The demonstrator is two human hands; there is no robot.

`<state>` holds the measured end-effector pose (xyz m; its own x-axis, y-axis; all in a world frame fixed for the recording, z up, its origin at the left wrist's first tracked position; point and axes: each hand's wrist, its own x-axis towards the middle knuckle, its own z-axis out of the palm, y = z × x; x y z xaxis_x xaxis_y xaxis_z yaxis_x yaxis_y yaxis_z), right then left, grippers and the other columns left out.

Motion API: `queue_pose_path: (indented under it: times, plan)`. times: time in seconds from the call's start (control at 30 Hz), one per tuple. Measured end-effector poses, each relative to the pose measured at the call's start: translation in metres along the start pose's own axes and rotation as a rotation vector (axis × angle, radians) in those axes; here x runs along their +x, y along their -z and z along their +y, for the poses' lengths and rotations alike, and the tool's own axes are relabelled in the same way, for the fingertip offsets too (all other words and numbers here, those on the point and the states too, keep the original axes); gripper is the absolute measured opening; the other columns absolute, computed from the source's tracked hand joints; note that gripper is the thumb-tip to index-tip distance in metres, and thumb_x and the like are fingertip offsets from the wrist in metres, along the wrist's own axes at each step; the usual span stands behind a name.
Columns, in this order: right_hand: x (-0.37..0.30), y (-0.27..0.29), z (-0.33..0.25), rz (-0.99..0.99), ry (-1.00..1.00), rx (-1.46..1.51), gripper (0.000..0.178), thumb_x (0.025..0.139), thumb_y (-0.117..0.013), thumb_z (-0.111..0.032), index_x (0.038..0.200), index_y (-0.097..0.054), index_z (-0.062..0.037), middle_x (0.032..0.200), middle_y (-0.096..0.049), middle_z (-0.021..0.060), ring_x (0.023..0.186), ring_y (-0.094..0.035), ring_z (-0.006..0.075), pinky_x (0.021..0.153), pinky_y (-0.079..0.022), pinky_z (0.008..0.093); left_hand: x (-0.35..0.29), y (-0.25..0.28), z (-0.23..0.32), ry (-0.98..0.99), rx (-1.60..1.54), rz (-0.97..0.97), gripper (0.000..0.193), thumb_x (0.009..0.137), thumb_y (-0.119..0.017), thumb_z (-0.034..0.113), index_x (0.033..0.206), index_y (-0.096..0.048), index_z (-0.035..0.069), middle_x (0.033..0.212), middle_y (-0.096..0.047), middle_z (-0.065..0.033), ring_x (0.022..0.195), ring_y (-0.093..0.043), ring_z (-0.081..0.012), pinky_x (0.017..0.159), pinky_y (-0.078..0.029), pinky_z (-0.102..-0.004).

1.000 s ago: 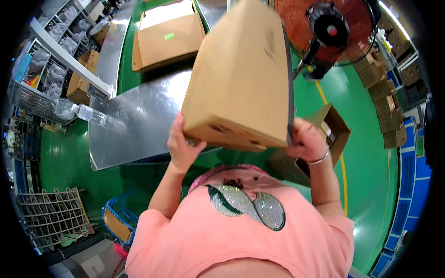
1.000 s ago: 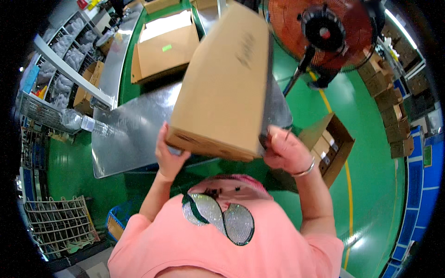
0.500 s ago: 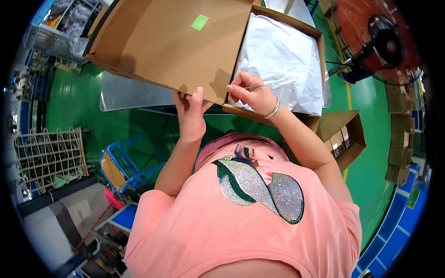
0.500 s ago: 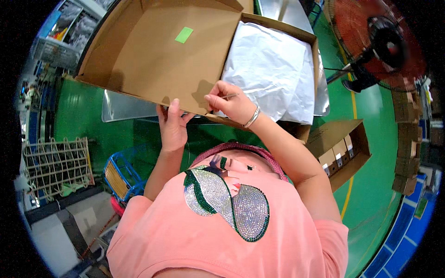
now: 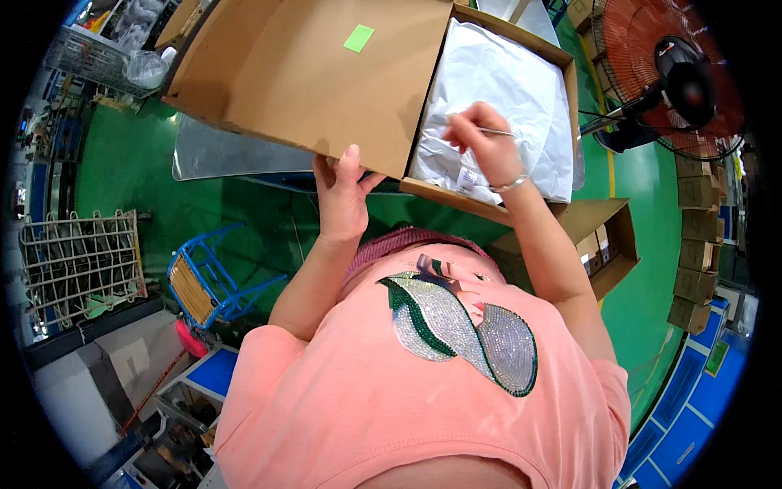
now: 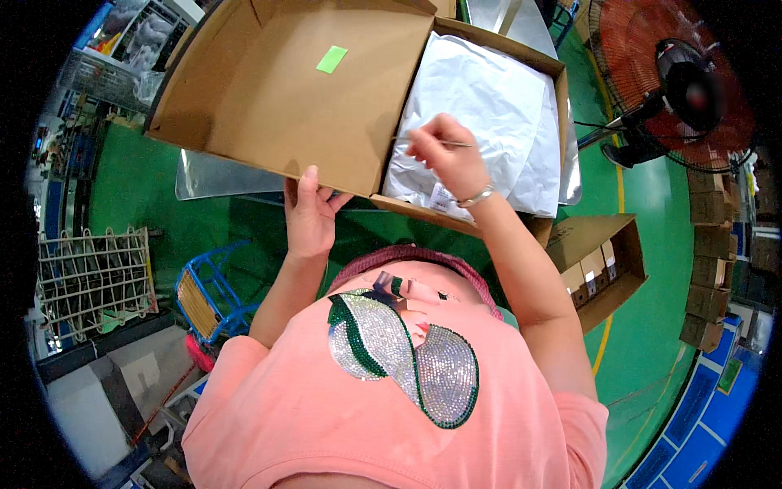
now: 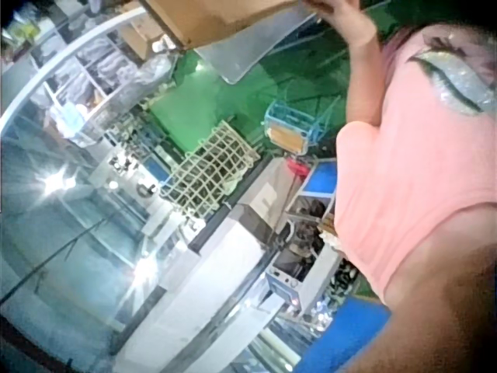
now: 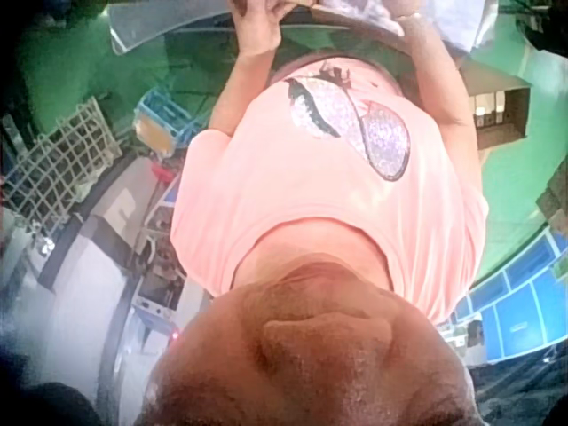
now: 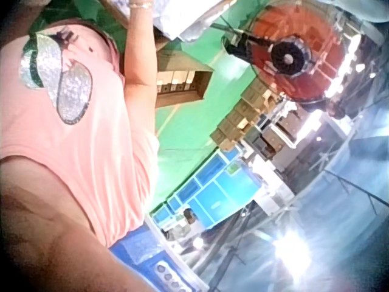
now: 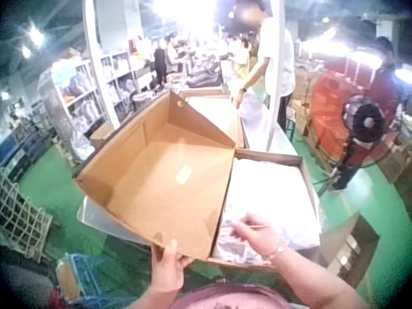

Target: The person packs shoes into boxes by taking boxes from a larger container, placing shoes inside, and then setting the packed boxes onto a conveyor belt.

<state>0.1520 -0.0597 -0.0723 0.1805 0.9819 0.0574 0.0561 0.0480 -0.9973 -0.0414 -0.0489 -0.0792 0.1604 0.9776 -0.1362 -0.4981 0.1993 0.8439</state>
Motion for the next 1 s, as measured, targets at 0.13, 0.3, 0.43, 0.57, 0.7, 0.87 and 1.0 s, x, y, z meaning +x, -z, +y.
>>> queue_pose_path:
  times: [0.13, 0.3, 0.43, 0.57, 0.7, 0.87, 1.0]
  plan:
    - [-0.028, 0.039, -0.044, 0.247, 0.153, 0.083, 0.013, 0.080, -0.047, -0.012, 0.074, -0.046, -0.0010, 0.068, -0.055, 0.0094, 0.055, -0.049, 0.0122, 0.053, -0.041, 0.0232, -0.014, 0.006, 0.001, 0.089, 0.052, 0.029, 0.042, 0.081, -0.045, 0.026, 0.117, -0.028, 0.013, 0.111, -0.043, -0.0075, 0.098, -0.048, -0.0238, 0.077, -0.043, -0.0399]
    - [-0.082, 0.115, -0.059, 0.629, 0.448, -0.636, 0.021, 0.085, -0.035, -0.015, 0.072, -0.045, -0.0011, 0.078, -0.050, 0.0098, 0.073, -0.048, 0.0185, 0.067, -0.038, 0.0275, -0.004, 0.056, 0.019, -0.158, -0.214, 0.052, 0.046, 0.080, -0.040, 0.046, 0.114, -0.034, 0.017, 0.110, -0.045, -0.0056, 0.096, -0.047, -0.0216, 0.077, -0.042, -0.0385]
    - [-0.127, 0.154, -0.013, 0.585, -0.289, -0.716, 0.028, 0.086, -0.034, -0.021, 0.070, -0.045, -0.0010, 0.067, -0.048, 0.0108, 0.063, -0.048, 0.0180, 0.055, -0.038, 0.0286, 0.031, 0.067, 0.121, -0.530, 0.053, 0.313, 0.060, 0.079, -0.034, 0.053, 0.124, -0.023, 0.015, 0.118, -0.038, -0.0107, 0.108, -0.036, -0.0240, 0.085, -0.032, -0.0401]
    - [-0.140, 0.117, 0.032, 0.570, -0.590, -0.047, 0.036, 0.079, -0.043, -0.041, 0.067, -0.047, -0.0070, 0.052, -0.042, 0.0030, 0.039, -0.041, 0.0137, 0.037, -0.033, 0.0241, 0.054, 0.115, 0.152, -0.235, 0.239, -0.055, 0.064, 0.080, -0.030, 0.052, 0.123, -0.026, 0.004, 0.123, -0.033, -0.0102, 0.112, -0.032, -0.0211, 0.094, -0.021, -0.0344]
    - [-0.131, 0.120, 0.033, 0.544, -0.530, -0.065, 0.027, 0.074, -0.051, -0.035, 0.064, -0.047, -0.0105, 0.049, -0.041, -0.0001, 0.035, -0.041, 0.0104, 0.032, -0.030, 0.0223, 0.038, 0.122, 0.139, -0.207, 0.376, 0.153, 0.065, 0.080, -0.031, 0.054, 0.121, -0.031, 0.004, 0.118, -0.039, -0.0083, 0.110, -0.035, -0.0187, 0.092, -0.024, -0.0310]
    - [-0.089, 0.152, 0.031, 0.479, -0.493, -0.206, 0.023, 0.072, -0.052, -0.028, 0.061, -0.050, -0.0077, 0.048, -0.045, 0.0006, 0.036, -0.041, 0.0103, 0.033, -0.031, 0.0228, -0.021, 0.146, 0.151, -0.261, 0.230, -0.399, 0.071, 0.075, -0.029, 0.061, 0.117, -0.032, 0.004, 0.110, -0.044, -0.0063, 0.103, -0.040, -0.0177, 0.088, -0.030, -0.0319]
    - [0.003, 0.163, 0.038, 0.359, -0.502, -0.332, 0.027, 0.071, -0.051, -0.029, 0.057, -0.052, -0.0049, 0.048, -0.047, 0.0037, 0.035, -0.040, 0.0120, 0.033, -0.030, 0.0254, -0.049, 0.102, 0.138, -0.242, 0.264, 0.020, 0.074, 0.073, -0.040, 0.058, 0.122, -0.026, 0.005, 0.117, -0.035, -0.0065, 0.108, -0.035, -0.0182, 0.090, -0.028, -0.0317]
